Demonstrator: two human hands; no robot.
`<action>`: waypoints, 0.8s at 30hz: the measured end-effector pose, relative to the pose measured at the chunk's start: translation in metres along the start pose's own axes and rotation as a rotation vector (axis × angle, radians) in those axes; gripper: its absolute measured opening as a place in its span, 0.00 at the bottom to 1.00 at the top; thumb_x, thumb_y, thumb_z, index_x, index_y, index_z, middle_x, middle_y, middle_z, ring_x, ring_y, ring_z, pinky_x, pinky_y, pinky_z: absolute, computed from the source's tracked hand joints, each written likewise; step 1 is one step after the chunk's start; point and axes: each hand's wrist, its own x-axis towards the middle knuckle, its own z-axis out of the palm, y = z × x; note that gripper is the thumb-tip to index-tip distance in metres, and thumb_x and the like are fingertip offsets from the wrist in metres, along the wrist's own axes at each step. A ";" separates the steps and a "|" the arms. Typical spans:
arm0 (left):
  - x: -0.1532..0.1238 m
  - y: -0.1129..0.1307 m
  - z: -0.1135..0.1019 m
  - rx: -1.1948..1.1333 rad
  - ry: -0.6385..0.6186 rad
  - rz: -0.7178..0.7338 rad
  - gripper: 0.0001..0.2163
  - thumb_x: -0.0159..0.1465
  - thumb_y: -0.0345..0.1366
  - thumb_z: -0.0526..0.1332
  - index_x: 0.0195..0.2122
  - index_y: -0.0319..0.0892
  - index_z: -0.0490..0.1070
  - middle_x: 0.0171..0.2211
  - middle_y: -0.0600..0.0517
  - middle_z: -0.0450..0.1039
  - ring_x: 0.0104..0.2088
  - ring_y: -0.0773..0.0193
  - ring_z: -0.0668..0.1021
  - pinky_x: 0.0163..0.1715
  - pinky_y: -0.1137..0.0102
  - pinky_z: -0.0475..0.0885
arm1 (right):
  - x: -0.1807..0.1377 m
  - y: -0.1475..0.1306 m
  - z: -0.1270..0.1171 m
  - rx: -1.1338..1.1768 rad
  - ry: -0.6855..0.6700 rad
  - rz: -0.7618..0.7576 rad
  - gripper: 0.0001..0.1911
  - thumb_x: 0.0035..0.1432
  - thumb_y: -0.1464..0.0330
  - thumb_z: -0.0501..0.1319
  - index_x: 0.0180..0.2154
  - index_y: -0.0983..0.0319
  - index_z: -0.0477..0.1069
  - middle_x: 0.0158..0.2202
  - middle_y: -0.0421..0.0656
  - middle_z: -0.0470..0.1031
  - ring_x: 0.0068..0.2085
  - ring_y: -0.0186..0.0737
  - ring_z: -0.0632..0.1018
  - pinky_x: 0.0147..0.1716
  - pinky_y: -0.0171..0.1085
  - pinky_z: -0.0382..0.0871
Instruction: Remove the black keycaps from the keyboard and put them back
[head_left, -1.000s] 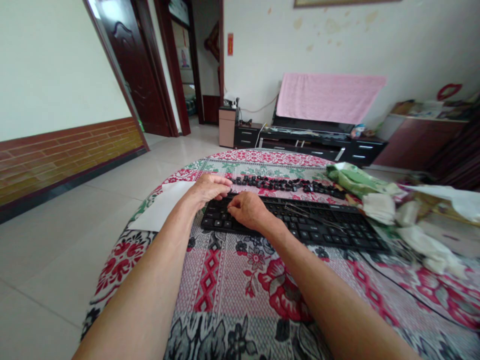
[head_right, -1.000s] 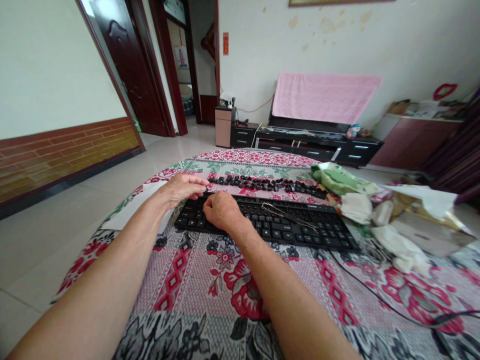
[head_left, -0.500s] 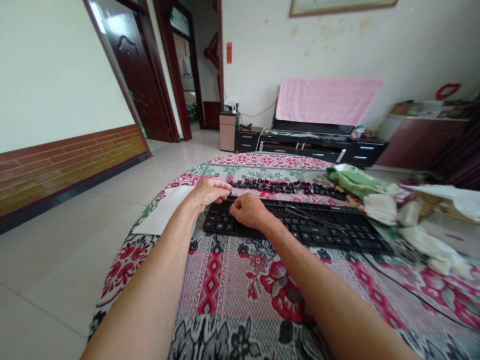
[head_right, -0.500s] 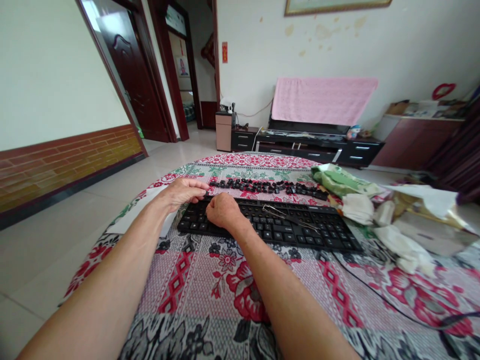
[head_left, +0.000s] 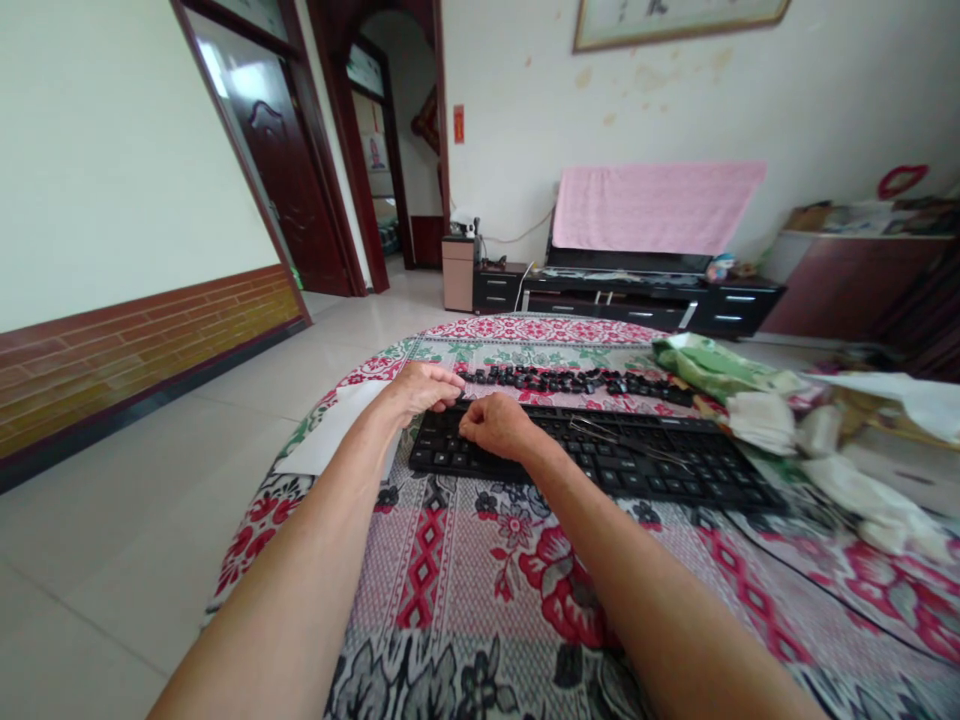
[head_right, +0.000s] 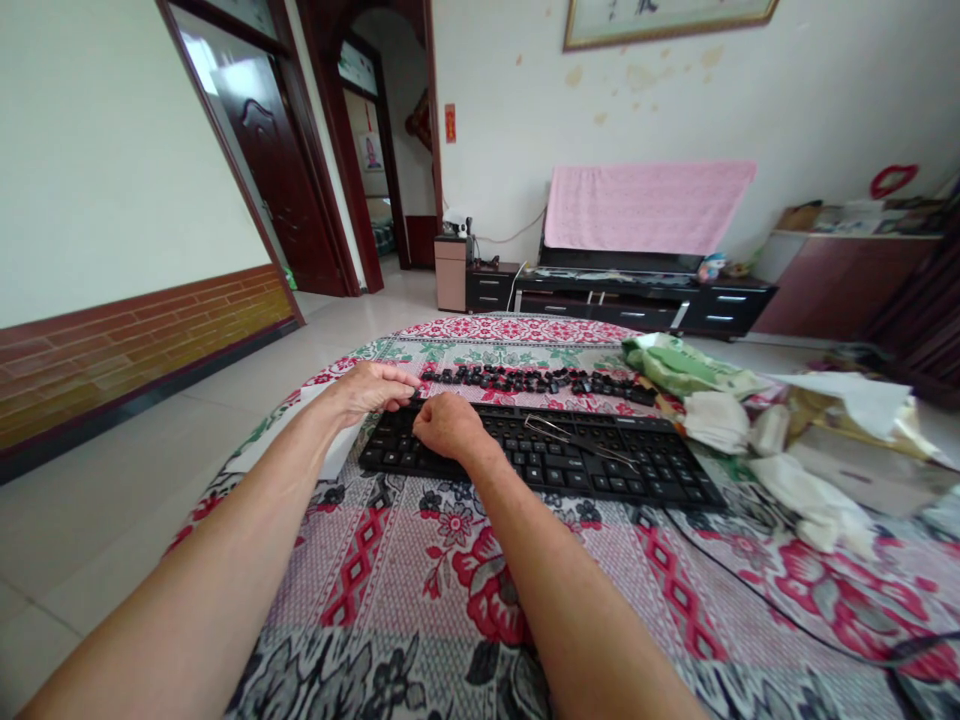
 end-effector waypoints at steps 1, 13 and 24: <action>0.000 0.000 -0.001 -0.001 -0.007 0.002 0.10 0.44 0.31 0.59 0.30 0.39 0.70 0.21 0.52 0.69 0.19 0.74 0.68 0.20 0.77 0.64 | 0.000 0.001 -0.001 0.030 -0.011 -0.001 0.09 0.41 0.68 0.53 0.23 0.64 0.71 0.19 0.41 0.70 0.20 0.30 0.66 0.19 0.29 0.55; 0.003 -0.019 -0.001 -0.072 -0.082 0.060 0.12 0.45 0.32 0.59 0.33 0.41 0.69 0.28 0.51 0.70 0.22 0.74 0.69 0.22 0.76 0.64 | 0.001 0.013 -0.009 0.210 0.003 -0.009 0.12 0.43 0.65 0.52 0.23 0.64 0.71 0.19 0.39 0.69 0.21 0.29 0.66 0.20 0.29 0.55; -0.002 -0.017 -0.004 -0.115 -0.139 0.081 0.16 0.46 0.31 0.58 0.39 0.41 0.66 0.33 0.49 0.69 0.25 0.73 0.68 0.24 0.75 0.63 | 0.003 0.006 -0.006 0.335 0.161 -0.153 0.14 0.44 0.70 0.52 0.36 0.61 0.68 0.33 0.40 0.71 0.32 0.32 0.70 0.33 0.33 0.61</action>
